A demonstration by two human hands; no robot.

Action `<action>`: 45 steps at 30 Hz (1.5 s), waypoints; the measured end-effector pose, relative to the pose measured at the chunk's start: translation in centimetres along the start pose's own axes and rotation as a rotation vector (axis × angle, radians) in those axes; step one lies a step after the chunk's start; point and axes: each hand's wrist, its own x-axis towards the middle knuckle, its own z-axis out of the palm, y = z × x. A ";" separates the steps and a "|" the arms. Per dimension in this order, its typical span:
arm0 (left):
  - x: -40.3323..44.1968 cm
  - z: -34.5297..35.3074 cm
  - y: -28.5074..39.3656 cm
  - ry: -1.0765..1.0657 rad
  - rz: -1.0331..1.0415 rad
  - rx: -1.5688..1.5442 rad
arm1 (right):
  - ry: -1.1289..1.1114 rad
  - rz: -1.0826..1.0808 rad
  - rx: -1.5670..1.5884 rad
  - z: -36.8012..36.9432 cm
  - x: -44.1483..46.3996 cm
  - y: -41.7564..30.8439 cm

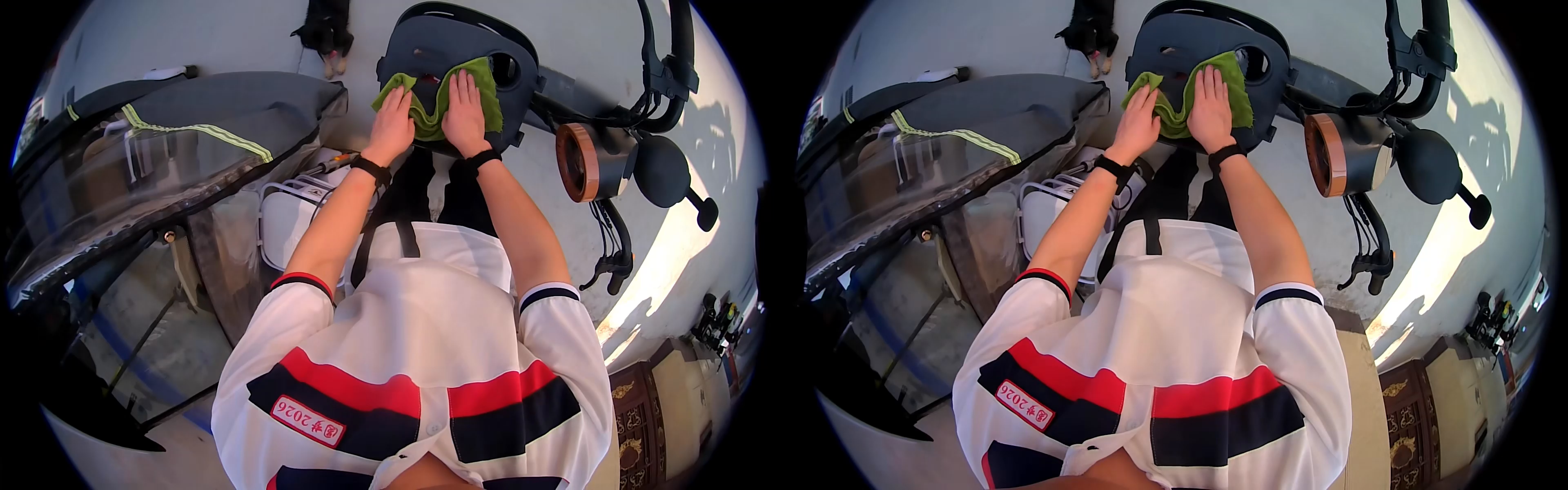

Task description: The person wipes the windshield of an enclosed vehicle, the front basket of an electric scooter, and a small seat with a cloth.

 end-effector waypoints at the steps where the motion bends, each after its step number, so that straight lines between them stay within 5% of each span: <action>1: 0.1 -0.2 -0.2 0.011 -0.027 0.010 | 0.004 -0.004 0.004 0.1 0.6 0.0; 13: 1.3 -1.1 -1.2 -0.046 -0.052 0.002 | -0.006 0.039 0.019 -0.7 5.6 0.1; 29: 5.1 0.1 0.5 -0.093 0.023 0.164 | -0.029 0.113 -0.021 -2.2 -4.7 2.1; 40: 6.1 2.8 2.4 -0.335 0.411 0.136 | 0.001 0.259 -0.008 -1.8 -6.3 2.3; 45: 4.9 1.6 1.9 -0.247 0.274 0.141 | -0.010 0.241 0.011 -2.0 -6.3 2.6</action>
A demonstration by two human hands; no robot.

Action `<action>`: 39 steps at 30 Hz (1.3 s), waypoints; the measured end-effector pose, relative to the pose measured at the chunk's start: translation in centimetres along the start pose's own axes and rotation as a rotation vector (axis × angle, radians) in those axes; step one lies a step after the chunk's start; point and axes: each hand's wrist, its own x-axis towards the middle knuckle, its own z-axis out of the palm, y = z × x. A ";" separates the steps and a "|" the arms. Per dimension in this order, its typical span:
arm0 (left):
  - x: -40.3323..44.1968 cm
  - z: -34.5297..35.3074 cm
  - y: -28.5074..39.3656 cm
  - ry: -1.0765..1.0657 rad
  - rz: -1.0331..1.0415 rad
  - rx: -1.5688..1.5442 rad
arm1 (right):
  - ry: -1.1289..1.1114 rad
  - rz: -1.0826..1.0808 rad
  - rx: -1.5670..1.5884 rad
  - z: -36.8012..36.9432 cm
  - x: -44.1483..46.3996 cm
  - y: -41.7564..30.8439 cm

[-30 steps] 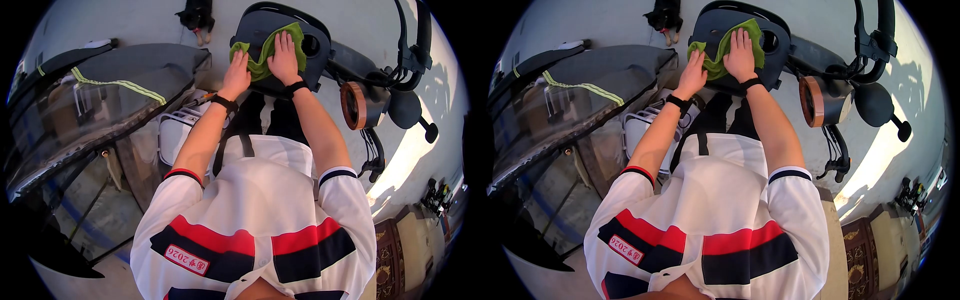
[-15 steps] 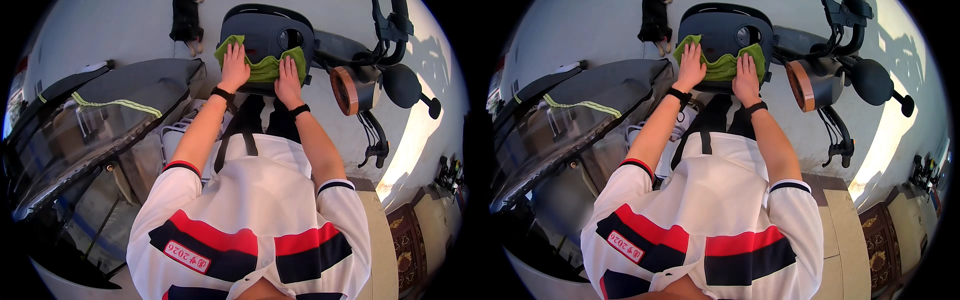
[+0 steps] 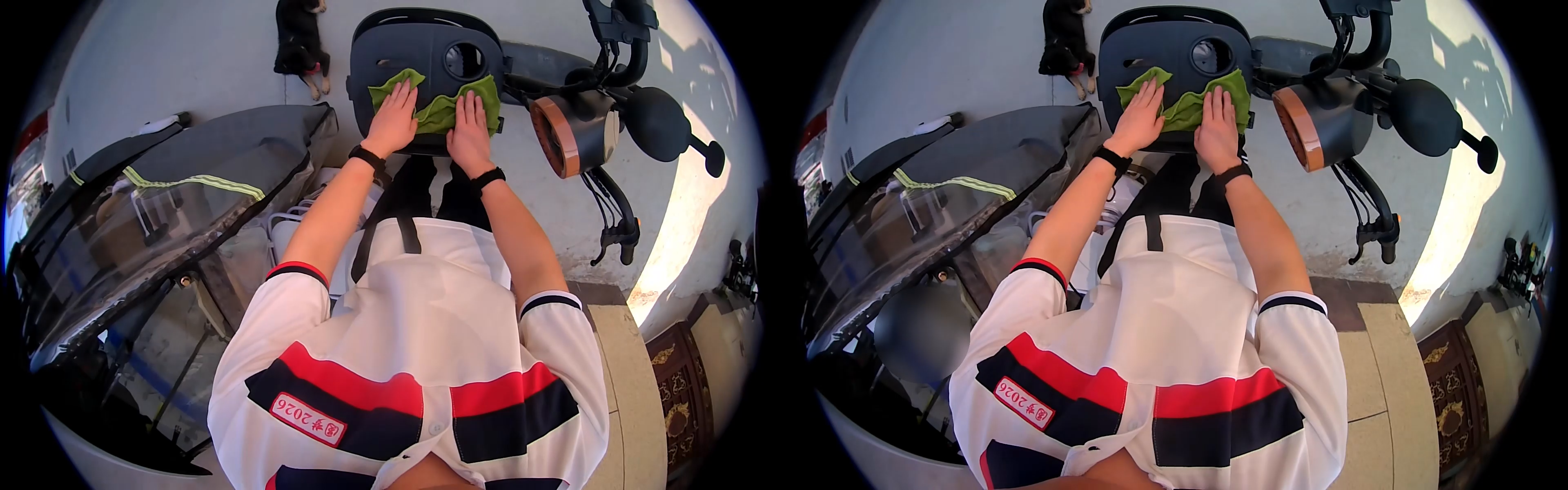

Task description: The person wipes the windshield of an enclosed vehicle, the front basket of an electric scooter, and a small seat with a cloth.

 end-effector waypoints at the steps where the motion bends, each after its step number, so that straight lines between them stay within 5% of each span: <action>1: -0.3 -0.2 -0.3 0.052 -0.056 0.017 | -0.001 -0.005 -0.001 0.0 0.1 0.0; 8: -0.9 -0.9 -1.8 0.098 -0.222 0.090 | 0.002 -0.023 -0.004 -0.3 0.4 0.0; 25: 0.6 0.1 0.2 -0.135 0.021 -0.162 | -0.039 -0.067 -0.064 -0.1 0.5 0.5; 32: -2.7 0.4 -1.3 0.180 -0.195 -0.066 | -0.122 0.037 -0.129 -0.3 0.5 -1.2; 39: -4.3 0.3 -1.2 0.213 -0.353 -0.152 | -0.134 0.043 -0.063 0.3 1.4 -3.2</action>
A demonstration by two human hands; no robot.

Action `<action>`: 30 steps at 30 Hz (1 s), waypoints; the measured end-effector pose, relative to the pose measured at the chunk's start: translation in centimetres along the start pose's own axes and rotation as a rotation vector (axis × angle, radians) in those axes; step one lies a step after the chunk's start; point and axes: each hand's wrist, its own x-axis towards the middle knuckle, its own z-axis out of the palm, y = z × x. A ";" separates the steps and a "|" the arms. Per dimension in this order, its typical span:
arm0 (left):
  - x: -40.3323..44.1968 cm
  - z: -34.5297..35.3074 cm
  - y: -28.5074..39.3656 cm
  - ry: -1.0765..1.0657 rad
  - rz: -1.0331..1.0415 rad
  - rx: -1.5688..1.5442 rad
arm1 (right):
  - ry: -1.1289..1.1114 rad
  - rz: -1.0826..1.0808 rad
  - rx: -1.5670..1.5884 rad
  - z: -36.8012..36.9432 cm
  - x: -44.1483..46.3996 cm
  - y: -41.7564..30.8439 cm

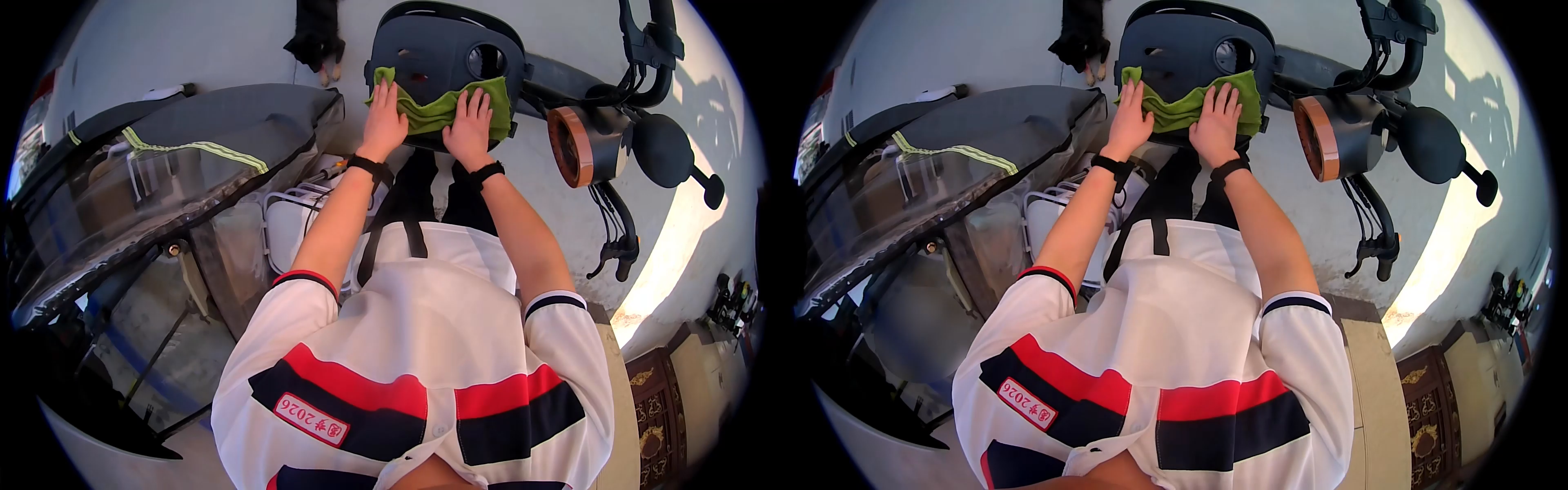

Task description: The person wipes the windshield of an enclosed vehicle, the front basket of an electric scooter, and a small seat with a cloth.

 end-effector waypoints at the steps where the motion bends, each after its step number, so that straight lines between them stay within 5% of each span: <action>1: -0.1 -0.1 0.0 0.006 -0.011 -0.008 | 0.000 -0.047 0.010 0.1 0.3 0.0; 9: -1.3 -2.1 1.2 -0.022 -0.247 -0.194 | -0.079 -0.415 0.117 2.3 2.1 -3.3; 14: -1.6 -1.1 -0.1 0.234 -0.115 -0.298 | -0.088 -0.476 0.140 2.4 2.3 -3.9; 30: 0.0 0.8 0.9 0.179 0.086 -0.283 | 0.011 -0.134 0.092 0.3 -0.9 2.8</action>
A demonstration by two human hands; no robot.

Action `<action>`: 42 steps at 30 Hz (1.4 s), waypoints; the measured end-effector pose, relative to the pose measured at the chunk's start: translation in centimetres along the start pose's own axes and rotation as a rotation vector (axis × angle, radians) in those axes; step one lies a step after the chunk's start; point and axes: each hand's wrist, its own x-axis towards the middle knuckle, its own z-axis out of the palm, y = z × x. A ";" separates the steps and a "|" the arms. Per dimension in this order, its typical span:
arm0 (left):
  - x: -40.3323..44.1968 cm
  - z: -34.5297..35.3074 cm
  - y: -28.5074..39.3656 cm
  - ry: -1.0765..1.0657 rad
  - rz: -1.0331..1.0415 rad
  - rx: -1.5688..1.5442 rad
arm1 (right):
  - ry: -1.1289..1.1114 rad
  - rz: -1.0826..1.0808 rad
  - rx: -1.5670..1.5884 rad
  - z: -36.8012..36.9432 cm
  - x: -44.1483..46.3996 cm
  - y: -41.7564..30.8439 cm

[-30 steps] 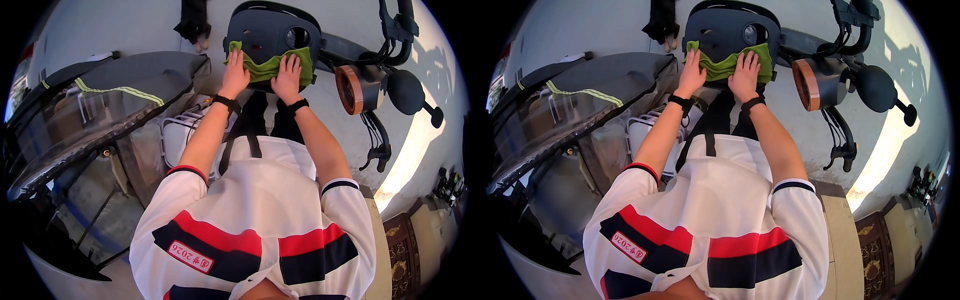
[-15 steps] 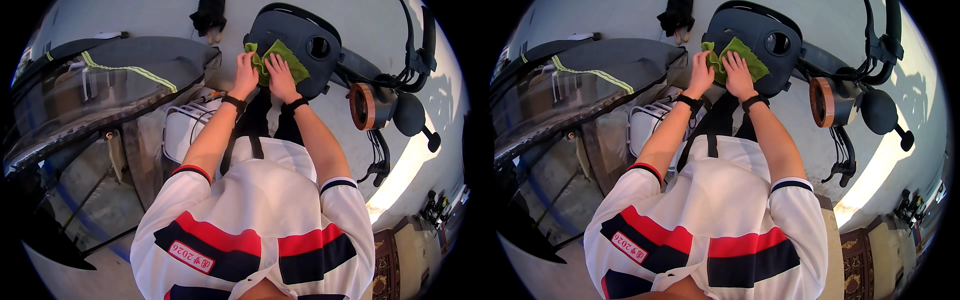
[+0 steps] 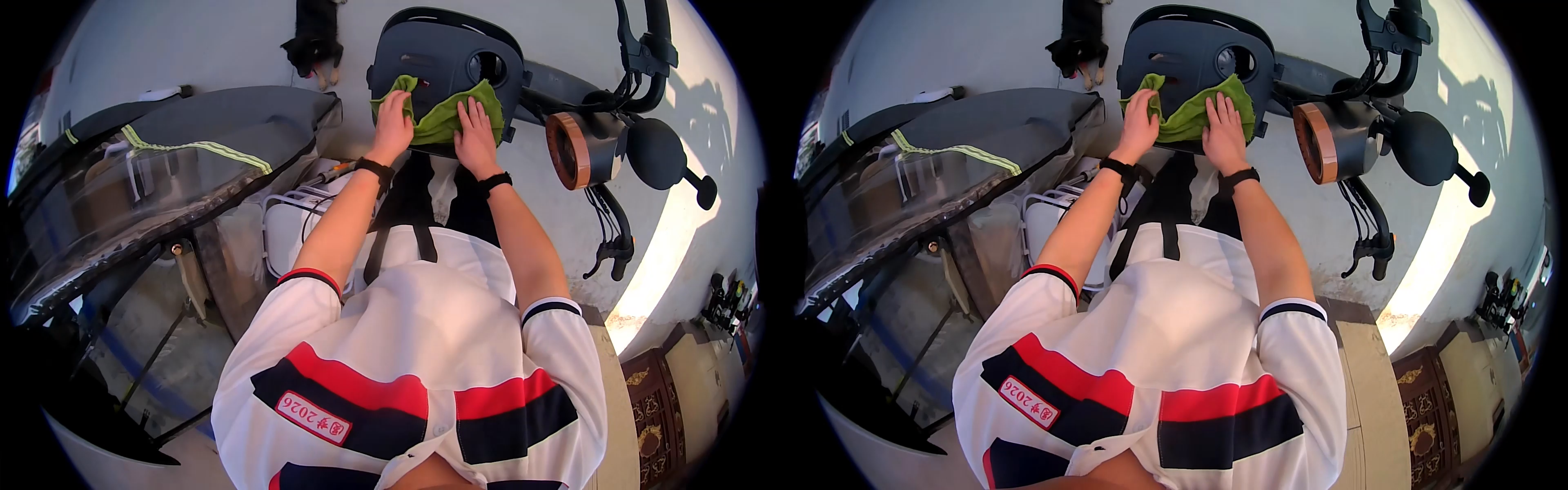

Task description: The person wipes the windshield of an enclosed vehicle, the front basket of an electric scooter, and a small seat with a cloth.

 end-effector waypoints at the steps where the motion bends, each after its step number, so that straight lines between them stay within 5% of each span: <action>1: 0.3 0.6 0.1 -0.023 0.005 -0.052 | 0.012 0.016 0.005 -0.1 -0.5 0.6; 12: 0.0 2.7 0.3 -0.272 0.043 -0.072 | 0.066 0.113 -0.009 -0.2 -2.7 0.8; 23: -2.0 -1.4 -2.5 -0.136 -0.129 0.220 | -0.176 -0.319 0.099 2.2 -1.8 -2.7; 31: -1.1 -1.5 -2.8 -0.062 -0.234 0.241 | -0.001 -0.075 0.082 0.8 -2.8 -0.7; 42: 4.7 1.0 -0.4 0.068 -0.084 0.053 | 0.099 0.092 0.110 -0.8 -3.3 1.9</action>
